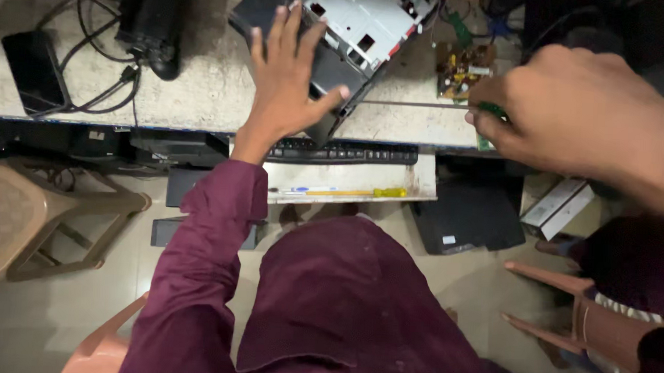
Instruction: The person uses a screwdriver to remove screws from the back and sides of a printer, then flips the printer over to access the bottom. They continue to unscrew and remove parts of the printer's casing, exposing internal components.
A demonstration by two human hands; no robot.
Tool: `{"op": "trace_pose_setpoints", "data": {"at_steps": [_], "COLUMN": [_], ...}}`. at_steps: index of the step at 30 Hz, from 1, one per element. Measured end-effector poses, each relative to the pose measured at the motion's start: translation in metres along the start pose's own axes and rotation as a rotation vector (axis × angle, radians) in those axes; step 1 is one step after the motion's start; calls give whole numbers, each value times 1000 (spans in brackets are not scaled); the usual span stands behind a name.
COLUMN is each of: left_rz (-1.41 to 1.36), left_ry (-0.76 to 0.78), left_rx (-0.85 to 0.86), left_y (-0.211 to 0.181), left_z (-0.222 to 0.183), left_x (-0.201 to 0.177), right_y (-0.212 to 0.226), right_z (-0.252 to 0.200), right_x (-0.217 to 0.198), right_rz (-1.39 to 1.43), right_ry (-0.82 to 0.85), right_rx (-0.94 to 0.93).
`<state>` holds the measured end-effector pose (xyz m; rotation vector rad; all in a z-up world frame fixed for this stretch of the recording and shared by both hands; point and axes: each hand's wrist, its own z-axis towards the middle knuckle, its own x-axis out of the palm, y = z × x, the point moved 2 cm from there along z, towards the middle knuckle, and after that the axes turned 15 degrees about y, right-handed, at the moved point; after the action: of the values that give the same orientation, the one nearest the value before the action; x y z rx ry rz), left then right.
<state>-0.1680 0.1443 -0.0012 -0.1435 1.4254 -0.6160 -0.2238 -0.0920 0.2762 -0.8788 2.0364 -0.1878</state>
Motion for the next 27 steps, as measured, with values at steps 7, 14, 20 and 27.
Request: {"op": "trace_pose_setpoints", "data": {"at_steps": [7, 14, 20, 27], "left_rz": [-32, -86, -139, -287], "left_ry": [75, 5, -112, -248], "left_rx": [176, 63, 25, 20], "left_y": [-11, -21, -30, 2], "left_z": [-16, -25, -39, -84], "left_x": [-19, -7, -3, -14], "right_y": [0, 21, 50, 36], "right_z": [0, 21, 30, 7], "right_x": [11, -57, -22, 66], "right_rz": [-8, -208, -176, 93], "right_ry": [83, 188, 133, 118], "right_rx": [-26, -96, -207, -174]}}
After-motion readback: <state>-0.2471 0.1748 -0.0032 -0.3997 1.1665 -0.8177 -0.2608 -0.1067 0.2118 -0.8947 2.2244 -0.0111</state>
